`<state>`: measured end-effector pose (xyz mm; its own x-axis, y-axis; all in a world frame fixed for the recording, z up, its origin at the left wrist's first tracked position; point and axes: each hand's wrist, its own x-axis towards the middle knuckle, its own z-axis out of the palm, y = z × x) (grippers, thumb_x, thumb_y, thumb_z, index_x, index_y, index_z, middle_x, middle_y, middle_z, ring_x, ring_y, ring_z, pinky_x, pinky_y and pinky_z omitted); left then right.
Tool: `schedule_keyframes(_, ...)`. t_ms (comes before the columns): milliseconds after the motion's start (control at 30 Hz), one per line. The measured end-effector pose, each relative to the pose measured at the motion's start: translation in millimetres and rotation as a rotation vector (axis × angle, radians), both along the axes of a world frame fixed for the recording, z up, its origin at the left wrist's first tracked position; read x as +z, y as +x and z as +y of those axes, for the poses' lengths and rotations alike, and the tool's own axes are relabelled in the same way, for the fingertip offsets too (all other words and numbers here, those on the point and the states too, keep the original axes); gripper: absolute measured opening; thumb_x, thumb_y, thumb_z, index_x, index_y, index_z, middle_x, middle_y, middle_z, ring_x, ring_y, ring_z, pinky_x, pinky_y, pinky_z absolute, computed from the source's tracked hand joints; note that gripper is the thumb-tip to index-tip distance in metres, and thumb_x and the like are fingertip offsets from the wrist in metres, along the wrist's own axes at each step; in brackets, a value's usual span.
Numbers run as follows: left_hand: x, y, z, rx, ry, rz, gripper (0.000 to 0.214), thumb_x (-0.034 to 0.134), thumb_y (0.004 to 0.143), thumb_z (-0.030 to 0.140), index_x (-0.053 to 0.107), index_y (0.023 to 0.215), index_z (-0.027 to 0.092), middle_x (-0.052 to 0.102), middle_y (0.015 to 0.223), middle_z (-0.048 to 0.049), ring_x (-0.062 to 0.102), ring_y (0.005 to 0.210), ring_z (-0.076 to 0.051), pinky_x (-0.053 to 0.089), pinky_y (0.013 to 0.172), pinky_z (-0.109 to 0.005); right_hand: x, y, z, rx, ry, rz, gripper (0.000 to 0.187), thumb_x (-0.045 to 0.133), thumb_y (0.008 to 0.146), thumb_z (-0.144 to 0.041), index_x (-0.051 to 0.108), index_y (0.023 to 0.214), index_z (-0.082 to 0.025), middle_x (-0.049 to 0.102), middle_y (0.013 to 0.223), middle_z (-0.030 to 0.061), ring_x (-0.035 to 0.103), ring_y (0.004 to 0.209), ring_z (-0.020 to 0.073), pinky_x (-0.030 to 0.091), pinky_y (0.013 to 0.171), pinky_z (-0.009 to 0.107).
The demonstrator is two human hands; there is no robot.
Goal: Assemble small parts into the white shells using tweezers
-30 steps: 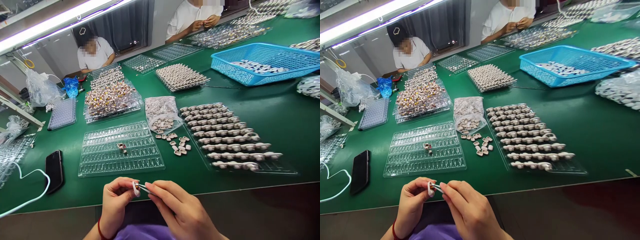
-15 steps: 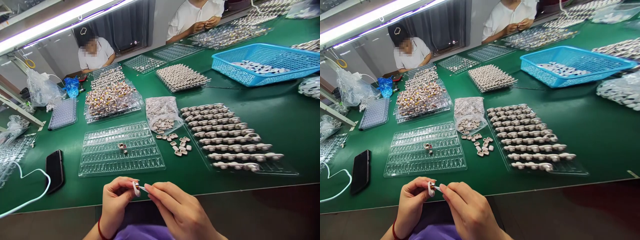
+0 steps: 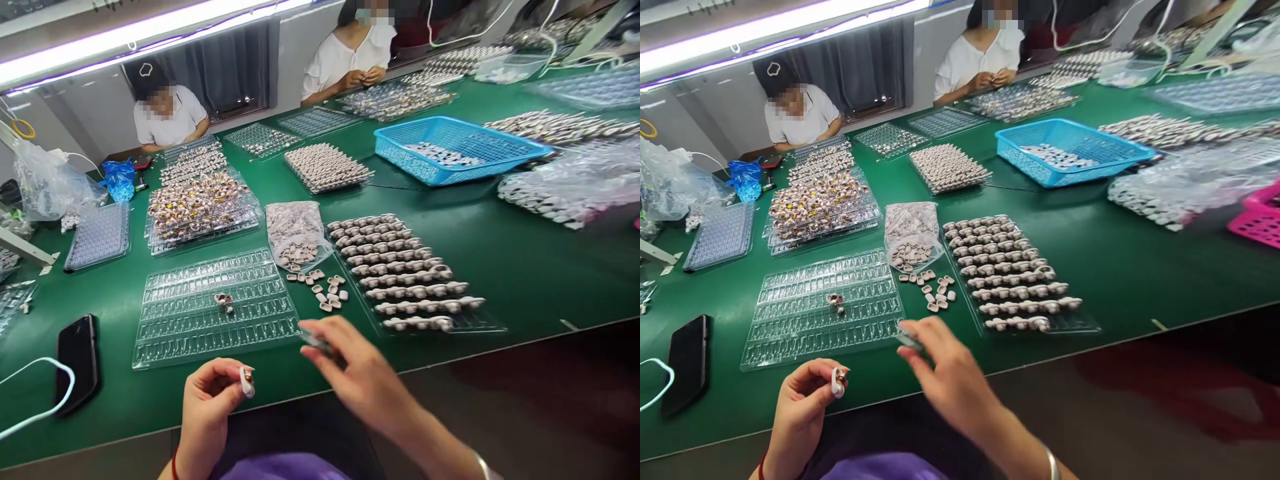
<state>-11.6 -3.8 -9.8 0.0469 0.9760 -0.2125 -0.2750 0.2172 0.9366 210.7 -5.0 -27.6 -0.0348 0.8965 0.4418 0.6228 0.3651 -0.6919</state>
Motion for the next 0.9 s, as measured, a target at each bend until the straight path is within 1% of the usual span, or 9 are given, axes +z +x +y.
schedule_keyframes(100, -0.6, 1, 1, -0.021, -0.002, 0.002, 0.014, 0.084, 0.061, 0.014, 0.072, 0.068, 0.016, 0.074, 0.073, -0.0035, 0.066, 0.068, -0.014, 0.053, 0.063, -0.021, -11.4, 31, 23, -0.246, -0.063, -0.215, 0.022, 0.046, 0.094, -0.026, 0.065, 0.102, -0.019, 0.063, 0.09, 0.0075, 0.066, 0.074, 0.0215, 0.055, 0.062, 0.032)
schedule_keyframes(233, 0.9, 7, 2, -0.047, 0.007, -0.014, 0.017, 0.082, 0.064, 0.011, 0.068, 0.072, 0.016, 0.073, 0.075, -0.0027, 0.065, 0.068, -0.013, 0.053, 0.064, -0.02, -25.1, 43, 39, -0.268, -0.105, -0.264, 0.023, 0.046, 0.091, -0.025, 0.068, 0.089, -0.02, 0.061, 0.085, 0.0059, 0.063, 0.063, 0.0201, 0.049, 0.051, 0.031)
schedule_keyframes(367, 4.4, 12, 1, -0.07, 0.035, -0.007, 0.02, 0.078, 0.066, 0.007, 0.062, 0.074, 0.017, 0.071, 0.073, 0.0, 0.064, 0.064, -0.011, 0.051, 0.061, -0.019, -27.5, 38, 37, -0.267, -0.108, -0.236, 0.026, 0.044, 0.093, -0.028, 0.067, 0.085, -0.02, 0.063, 0.089, 0.0081, 0.063, 0.068, 0.0219, 0.049, 0.056, 0.033)
schedule_keyframes(433, 7.0, 14, 0, -0.075, 0.034, 0.02, 0.022, 0.076, 0.065, 0.005, 0.06, 0.074, 0.017, 0.07, 0.071, 0.0009, 0.064, 0.062, -0.011, 0.051, 0.06, -0.018, -22.2, 33, 31, -0.217, -0.097, -0.145, 0.024, 0.045, 0.094, -0.031, 0.066, 0.089, -0.02, 0.065, 0.091, 0.0085, 0.064, 0.076, 0.0232, 0.051, 0.065, 0.034)
schedule_keyframes(500, 10.0, 17, -1, -0.078, 0.026, 0.064, 0.023, 0.074, 0.064, 0.003, 0.058, 0.073, 0.017, 0.069, 0.07, 0.0008, 0.065, 0.061, -0.011, 0.051, 0.06, -0.019, -13.0, 27, 23, -0.101, -0.118, 0.003, 0.022, 0.047, 0.094, -0.033, 0.066, 0.097, -0.021, 0.065, 0.089, 0.0071, 0.064, 0.078, 0.022, 0.052, 0.068, 0.032)
schedule_keyframes(567, 13.1, 19, -2, -0.086, 0.025, 0.113, 0.022, 0.072, 0.064, 0.002, 0.057, 0.073, 0.016, 0.069, 0.07, 0.0002, 0.065, 0.059, -0.011, 0.051, 0.06, -0.02, -2.8, 19, 13, 0.051, -0.204, 0.155, 0.022, 0.048, 0.094, -0.032, 0.067, 0.101, -0.023, 0.065, 0.086, 0.0049, 0.064, 0.074, 0.0192, 0.051, 0.063, 0.027)
schedule_keyframes(667, 17.1, 20, -4, -0.103, 0.04, 0.177, 0.022, 0.07, 0.064, 0.002, 0.056, 0.072, 0.016, 0.069, 0.07, -0.0004, 0.064, 0.06, -0.012, 0.052, 0.062, -0.022, 5.5, 1, -2, 0.2, -0.371, 0.378, 0.017, 0.058, 0.089, -0.035, 0.07, 0.091, -0.023, 0.065, 0.08, 0.003, 0.063, 0.07, 0.0174, 0.05, 0.06, 0.024)
schedule_keyframes(800, 20.2, 18, -4, -0.125, 0.027, 0.19, 0.022, 0.071, 0.062, 0.003, 0.056, 0.072, 0.016, 0.068, 0.07, -0.0006, 0.064, 0.061, -0.012, 0.052, 0.063, -0.022, 0.2, -21, -15, 0.219, -0.596, 0.681, 0.02, 0.074, 0.077, -0.04, 0.069, 0.081, -0.021, 0.061, 0.063, -0.0013, 0.055, 0.054, 0.0129, 0.046, 0.051, 0.021)
schedule_keyframes(900, 21.0, 16, -3, -0.147, 0.0, 0.151, 0.022, 0.072, 0.061, 0.004, 0.057, 0.072, 0.016, 0.068, 0.07, -0.0001, 0.063, 0.062, -0.012, 0.052, 0.062, -0.021, -4.2, -31, -20, 0.224, -0.639, 0.85, 0.024, 0.079, 0.073, -0.04, 0.069, 0.078, -0.02, 0.063, 0.063, -0.0012, 0.056, 0.056, 0.0122, 0.047, 0.053, 0.019)
